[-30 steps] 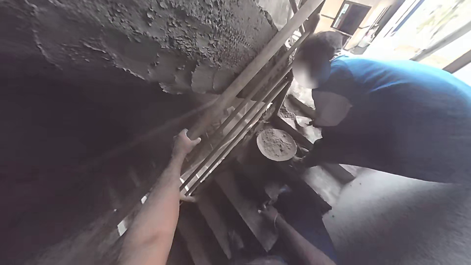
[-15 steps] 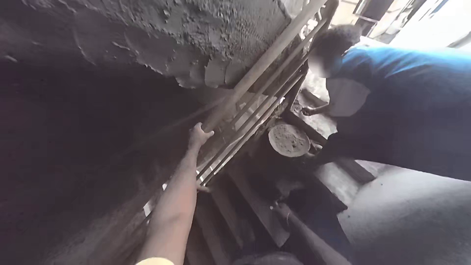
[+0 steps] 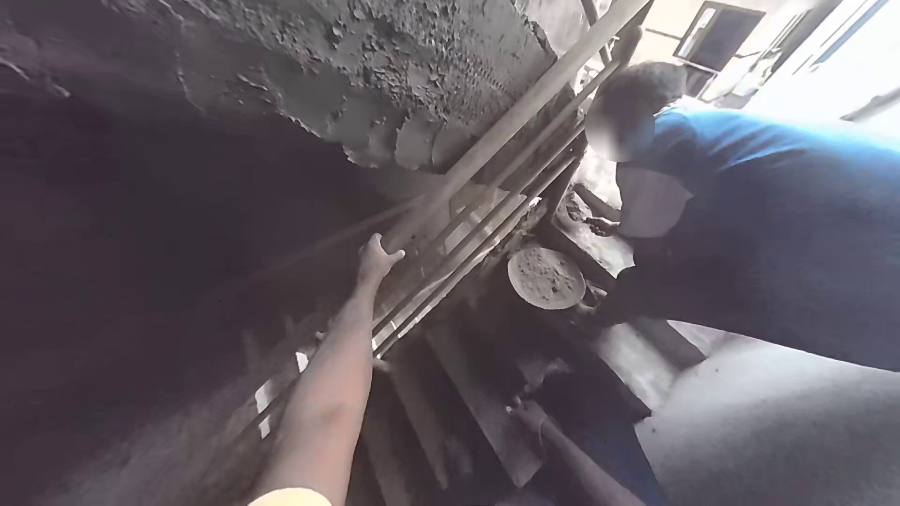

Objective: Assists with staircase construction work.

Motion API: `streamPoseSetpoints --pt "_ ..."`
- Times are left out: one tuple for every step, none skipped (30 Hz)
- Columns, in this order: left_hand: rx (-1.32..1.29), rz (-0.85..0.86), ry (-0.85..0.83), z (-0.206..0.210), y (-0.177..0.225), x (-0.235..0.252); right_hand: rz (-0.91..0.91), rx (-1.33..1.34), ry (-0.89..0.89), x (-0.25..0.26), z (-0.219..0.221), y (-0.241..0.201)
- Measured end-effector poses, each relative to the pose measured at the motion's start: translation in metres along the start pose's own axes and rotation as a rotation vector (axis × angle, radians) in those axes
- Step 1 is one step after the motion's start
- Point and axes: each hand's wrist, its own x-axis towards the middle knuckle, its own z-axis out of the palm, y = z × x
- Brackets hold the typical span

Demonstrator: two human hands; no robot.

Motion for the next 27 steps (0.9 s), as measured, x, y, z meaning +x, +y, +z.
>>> streamPoseSetpoints --pt "-0.008 0.008 0.003 0.001 -0.002 -0.001 -0.001 -0.013 0.001 -0.006 0.0 -0.002" --pt "-0.01 0.017 0.006 0.003 -0.004 -0.002 0.006 -0.025 0.007 -0.014 0.0 -0.006" --pt "-0.011 0.025 0.005 0.003 -0.006 -0.002 0.015 -0.037 0.015 -0.025 0.0 -0.012" --pt "-0.012 0.029 0.001 0.002 -0.006 -0.003 0.028 -0.025 0.02 -0.036 -0.001 -0.018" --pt "-0.002 0.029 -0.002 0.001 -0.005 -0.004 0.032 -0.009 0.025 -0.039 -0.003 -0.019" --pt "0.001 0.03 -0.007 0.0 -0.006 -0.004 0.023 0.014 0.015 -0.04 -0.004 -0.019" --pt "-0.005 0.032 -0.009 0.0 -0.006 -0.004 0.011 0.031 0.0 -0.037 -0.006 -0.018" --pt "-0.016 0.034 -0.011 0.0 -0.006 -0.004 -0.002 0.03 -0.008 -0.031 -0.007 -0.016" --pt "-0.024 0.032 -0.014 0.001 -0.006 -0.004 -0.021 0.009 -0.003 -0.022 -0.007 -0.012" --pt "-0.023 0.027 -0.021 0.0 -0.006 -0.004 -0.033 -0.026 0.0 -0.021 -0.006 -0.012" --pt "-0.013 0.022 -0.029 -0.001 -0.005 -0.005 -0.025 -0.048 -0.007 -0.026 -0.008 -0.018" --pt "0.004 0.019 -0.033 -0.002 -0.003 -0.005 -0.007 -0.05 -0.01 -0.036 -0.009 -0.025" --pt "0.017 0.017 -0.037 -0.004 -0.001 -0.005 0.007 -0.04 -0.014 -0.041 -0.009 -0.029" --pt "0.017 0.018 -0.037 -0.004 -0.002 -0.006 0.005 -0.025 -0.014 -0.039 -0.007 -0.024" --pt "0.007 0.022 -0.038 -0.003 -0.003 -0.005 0.002 -0.01 -0.016 -0.038 -0.005 -0.021" --pt "-0.007 0.026 -0.036 -0.002 -0.005 -0.004 -0.002 0.008 -0.011 -0.03 -0.003 -0.014" --pt "-0.024 0.026 -0.035 -0.001 -0.006 -0.003 0.002 0.02 -0.005 -0.028 -0.002 -0.012" --pt "-0.035 0.025 -0.033 -0.001 -0.006 -0.002 0.013 0.02 -0.004 -0.027 -0.003 -0.013" --pt "-0.035 0.024 -0.031 -0.001 -0.007 -0.002 0.018 0.006 -0.014 -0.021 -0.003 -0.01" --pt "-0.026 0.024 -0.029 -0.001 -0.008 -0.002 0.024 -0.013 -0.029 -0.02 -0.004 -0.01" --pt "-0.017 0.025 -0.026 -0.001 -0.009 -0.001 0.027 -0.023 -0.039 -0.024 -0.006 -0.014" --pt "-0.009 0.023 -0.029 -0.001 -0.009 -0.001 0.034 -0.021 -0.043 -0.029 -0.007 -0.018" --pt "0.0 0.023 -0.026 -0.001 -0.009 0.0 0.036 -0.021 -0.044 -0.03 -0.008 -0.019" --pt "0.003 0.026 -0.022 0.0 -0.01 0.0 0.029 -0.028 -0.036 -0.024 -0.008 -0.014" --pt "0.002 0.026 -0.018 0.001 -0.01 0.0 0.018 -0.034 -0.02 -0.012 -0.006 -0.005" --pt "0.001 0.023 -0.017 0.001 -0.009 -0.001 0.007 -0.032 -0.01 -0.005 -0.005 0.0" --pt "-0.005 0.017 -0.022 0.001 -0.007 -0.001 0.005 -0.027 -0.011 -0.003 -0.005 0.002"
